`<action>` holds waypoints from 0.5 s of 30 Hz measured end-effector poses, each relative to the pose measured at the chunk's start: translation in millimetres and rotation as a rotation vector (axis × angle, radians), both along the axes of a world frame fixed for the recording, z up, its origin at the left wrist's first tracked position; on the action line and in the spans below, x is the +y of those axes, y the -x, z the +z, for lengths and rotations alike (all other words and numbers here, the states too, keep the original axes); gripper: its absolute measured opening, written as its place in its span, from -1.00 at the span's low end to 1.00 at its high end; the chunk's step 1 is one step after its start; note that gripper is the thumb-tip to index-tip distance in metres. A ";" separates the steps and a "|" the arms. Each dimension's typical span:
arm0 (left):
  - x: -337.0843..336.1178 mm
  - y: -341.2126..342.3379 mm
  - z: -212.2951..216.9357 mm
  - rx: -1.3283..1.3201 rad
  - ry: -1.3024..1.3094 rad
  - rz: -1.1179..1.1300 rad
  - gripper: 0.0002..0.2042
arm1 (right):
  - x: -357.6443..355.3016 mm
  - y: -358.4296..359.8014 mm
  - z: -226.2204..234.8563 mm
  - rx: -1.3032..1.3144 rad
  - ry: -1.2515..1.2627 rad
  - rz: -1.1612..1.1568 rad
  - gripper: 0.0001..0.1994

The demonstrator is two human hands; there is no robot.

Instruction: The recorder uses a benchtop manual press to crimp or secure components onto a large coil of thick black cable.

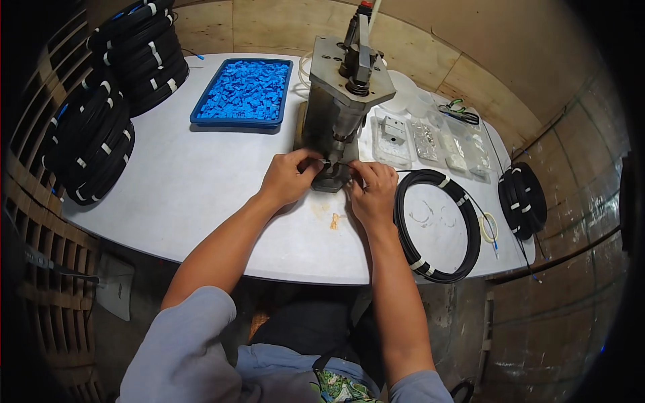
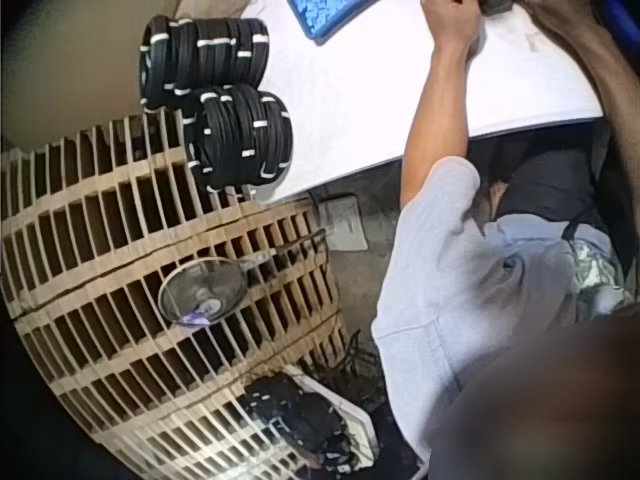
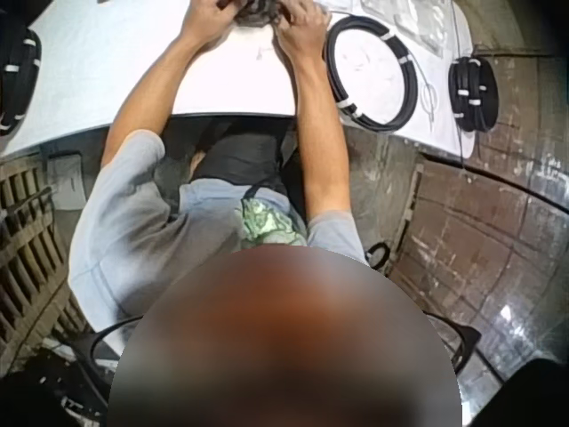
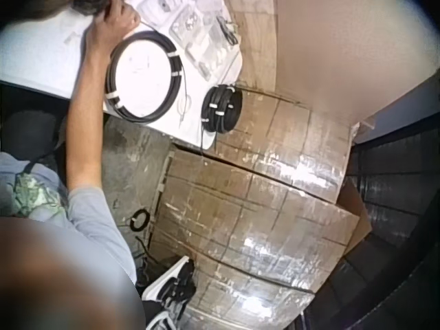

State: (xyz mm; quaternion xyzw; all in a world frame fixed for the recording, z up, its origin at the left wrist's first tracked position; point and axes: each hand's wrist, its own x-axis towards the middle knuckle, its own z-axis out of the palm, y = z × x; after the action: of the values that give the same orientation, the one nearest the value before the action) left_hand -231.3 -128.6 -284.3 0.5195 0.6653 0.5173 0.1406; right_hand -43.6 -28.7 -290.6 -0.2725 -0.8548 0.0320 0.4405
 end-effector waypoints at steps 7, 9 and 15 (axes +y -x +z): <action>5.8 -4.5 -1.4 -0.002 -0.027 -0.018 -0.74 | 3.2 -6.2 2.2 -0.014 -0.017 -0.013 -0.79; 4.0 -3.4 -5.5 -0.024 -0.063 -0.005 -0.77 | 1.2 -2.9 -2.0 -0.003 -0.010 -0.002 -0.76; -3.4 4.4 -0.5 0.011 -0.001 -0.001 -0.77 | -3.2 4.1 -2.0 0.004 0.010 0.020 -0.75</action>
State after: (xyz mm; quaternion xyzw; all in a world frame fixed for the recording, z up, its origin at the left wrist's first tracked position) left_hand -235.8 -132.0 -284.8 0.5230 0.6656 0.5145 0.1370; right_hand -47.6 -31.9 -292.5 -0.2661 -0.8565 0.0411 0.4404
